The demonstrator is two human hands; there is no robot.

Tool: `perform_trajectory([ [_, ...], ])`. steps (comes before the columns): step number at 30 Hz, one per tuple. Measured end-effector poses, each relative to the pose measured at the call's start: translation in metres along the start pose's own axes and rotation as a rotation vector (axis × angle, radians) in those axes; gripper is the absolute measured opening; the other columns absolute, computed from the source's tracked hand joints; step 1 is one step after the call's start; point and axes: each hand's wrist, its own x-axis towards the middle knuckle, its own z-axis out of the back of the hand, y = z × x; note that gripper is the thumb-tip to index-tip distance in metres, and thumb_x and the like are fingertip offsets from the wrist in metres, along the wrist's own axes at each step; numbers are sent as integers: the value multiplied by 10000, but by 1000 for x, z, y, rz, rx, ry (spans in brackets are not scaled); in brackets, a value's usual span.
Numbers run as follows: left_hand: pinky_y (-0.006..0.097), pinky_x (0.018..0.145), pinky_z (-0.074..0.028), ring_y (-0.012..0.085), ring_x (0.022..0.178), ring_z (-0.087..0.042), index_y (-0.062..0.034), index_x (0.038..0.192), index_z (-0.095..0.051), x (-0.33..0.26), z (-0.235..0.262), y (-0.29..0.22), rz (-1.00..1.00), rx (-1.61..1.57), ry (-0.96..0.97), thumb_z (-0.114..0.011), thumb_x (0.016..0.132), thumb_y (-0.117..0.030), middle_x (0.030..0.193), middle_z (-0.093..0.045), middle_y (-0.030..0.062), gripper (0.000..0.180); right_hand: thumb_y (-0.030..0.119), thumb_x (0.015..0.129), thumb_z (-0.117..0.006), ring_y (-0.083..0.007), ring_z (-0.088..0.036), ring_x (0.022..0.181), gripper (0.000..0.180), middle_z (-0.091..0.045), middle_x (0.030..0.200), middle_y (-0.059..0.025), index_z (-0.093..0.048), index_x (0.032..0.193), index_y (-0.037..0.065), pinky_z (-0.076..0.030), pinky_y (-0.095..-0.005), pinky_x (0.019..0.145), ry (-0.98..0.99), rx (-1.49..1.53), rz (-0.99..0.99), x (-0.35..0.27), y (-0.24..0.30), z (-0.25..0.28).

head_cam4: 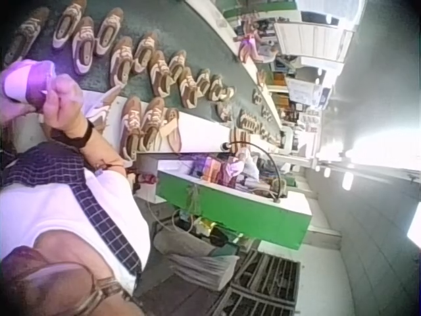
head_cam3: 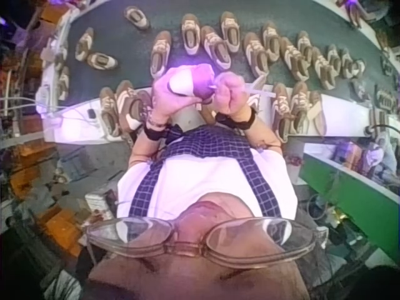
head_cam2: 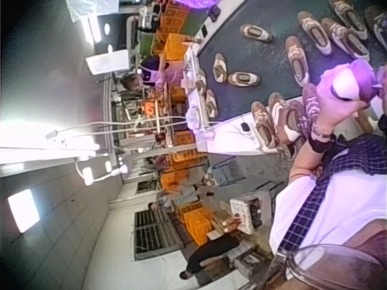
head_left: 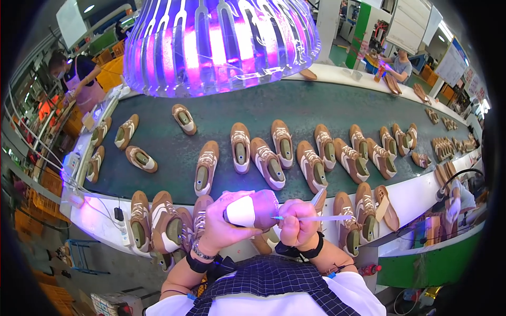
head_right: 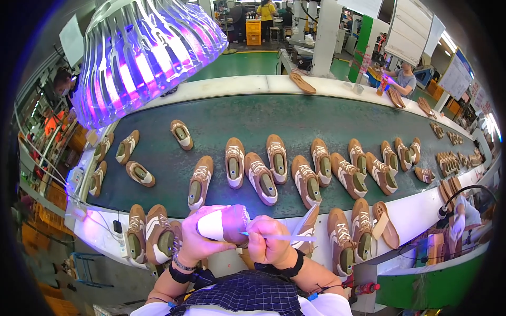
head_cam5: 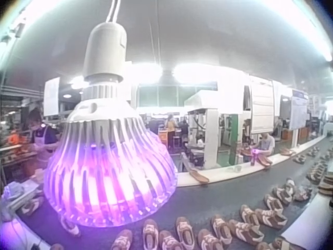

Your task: Inspecting manufactured shoes on a conveyor belt and marking specific areas with a pen or adhesive applicator.

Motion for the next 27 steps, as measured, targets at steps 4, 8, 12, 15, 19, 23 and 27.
perform_trajectory([
  [4, 319, 828, -467, 197, 906, -592, 15, 1077, -594, 0, 2, 3, 35, -11, 36, -873, 464, -151, 1036, -639, 108, 694, 4, 804, -495, -223, -538, 529, 121, -546, 669, -109, -447, 915, 0, -452, -320, 485, 32, -28, 31, -7, -1, 2],
  [8, 318, 847, -454, 185, 932, -580, 11, 1073, -602, 0, 2, 6, 143, -57, 51, -875, 453, -142, 1046, -638, 98, 694, 22, 804, -507, -206, -523, 512, 137, -548, 673, -105, -441, 921, -6, -435, -321, 473, 100, -65, -1, -5, 2, 5],
  [12, 313, 849, -451, 182, 937, -581, 7, 1071, -607, 1, 1, 7, 115, -97, 84, -875, 456, -142, 1042, -639, 95, 687, 38, 912, -357, -95, -467, 455, 58, -514, 679, -92, -400, 905, 0, -415, -225, 417, -234, 366, -292, 6, 9, 0],
  [15, 311, 841, -455, 185, 929, -587, 1, 1071, -610, 3, -2, 5, 44, -92, 110, -874, 456, -144, 1039, -640, 95, 685, 97, 941, -382, -61, -453, 487, 97, -520, 714, -76, -414, 916, 8, -401, -198, 446, -142, 129, -350, 16, 13, 4],
  [19, 315, 838, -459, 193, 921, -596, 1, 1072, -610, 5, -2, 2, 33, -96, 116, -872, 457, -146, 1040, -640, 99, 684, 113, 945, -396, -40, -456, 523, 105, -532, 745, -56, -430, 925, 16, -394, -178, 475, -85, 22, -385, 20, 16, 4],
  [23, 313, 835, -463, 193, 925, -598, 4, 1072, -609, 7, -2, 0, 15, -91, 136, -870, 462, -144, 1040, -641, 101, 680, 37, 896, -467, -41, -470, 546, 63, -531, 656, -17, -502, 855, 4, -392, -206, 500, -174, 27, -409, 18, 17, 1],
  [27, 307, 837, -465, 190, 926, -597, 6, 1076, -607, 8, -4, -5, 14, -75, 159, -870, 464, -140, 1045, -638, 103, 682, 31, 887, -476, -52, -473, 569, 55, -537, 680, -25, -509, 854, 1, -397, -214, 519, -184, -52, -359, 15, 19, 4],
])
